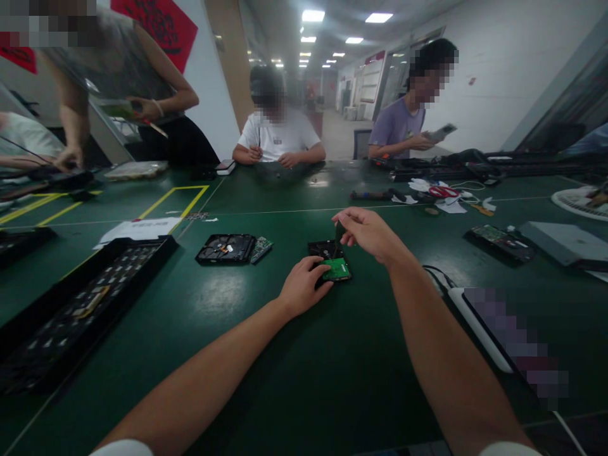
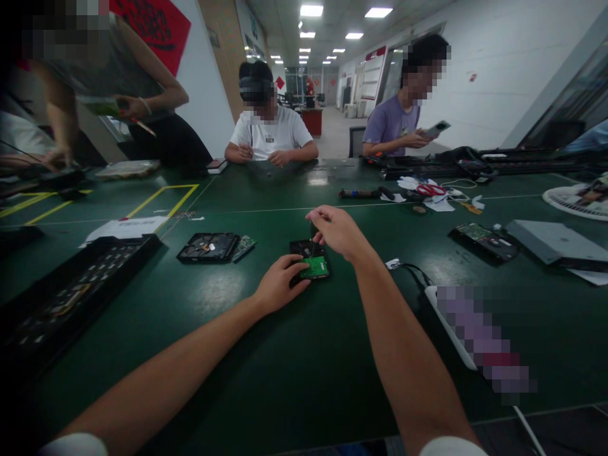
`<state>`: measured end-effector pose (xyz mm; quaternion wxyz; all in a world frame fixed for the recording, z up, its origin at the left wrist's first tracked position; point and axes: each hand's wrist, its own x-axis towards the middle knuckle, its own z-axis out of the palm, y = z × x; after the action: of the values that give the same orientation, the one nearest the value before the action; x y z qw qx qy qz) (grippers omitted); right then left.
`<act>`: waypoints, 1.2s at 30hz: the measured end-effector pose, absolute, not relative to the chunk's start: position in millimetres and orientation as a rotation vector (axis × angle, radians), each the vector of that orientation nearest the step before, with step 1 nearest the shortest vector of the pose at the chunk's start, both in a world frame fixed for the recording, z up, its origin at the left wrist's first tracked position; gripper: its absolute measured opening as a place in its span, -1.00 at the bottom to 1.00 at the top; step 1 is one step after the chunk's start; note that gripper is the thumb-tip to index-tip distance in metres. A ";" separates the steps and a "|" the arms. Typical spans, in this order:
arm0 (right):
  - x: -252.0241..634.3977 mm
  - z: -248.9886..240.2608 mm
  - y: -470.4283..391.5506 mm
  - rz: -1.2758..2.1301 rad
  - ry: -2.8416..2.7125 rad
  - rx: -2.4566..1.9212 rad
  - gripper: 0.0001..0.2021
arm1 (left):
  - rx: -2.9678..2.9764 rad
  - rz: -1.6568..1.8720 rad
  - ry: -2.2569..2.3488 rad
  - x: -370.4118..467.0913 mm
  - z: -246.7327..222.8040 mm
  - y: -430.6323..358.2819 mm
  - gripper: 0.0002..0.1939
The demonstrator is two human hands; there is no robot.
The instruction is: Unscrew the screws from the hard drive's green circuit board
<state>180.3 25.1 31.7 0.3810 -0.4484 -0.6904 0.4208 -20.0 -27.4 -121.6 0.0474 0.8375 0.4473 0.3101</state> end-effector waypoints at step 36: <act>182.5 30.6 21.2 1.012 -1.769 -1.134 -0.90 | 2.578 0.946 1.352 -17.9 -119.0 -28.8 -0.60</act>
<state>182.5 21.2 30.6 0.3935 -0.4470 -0.6973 0.3988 -17.9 -28.8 -119.0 0.0404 0.8417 0.4412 0.3088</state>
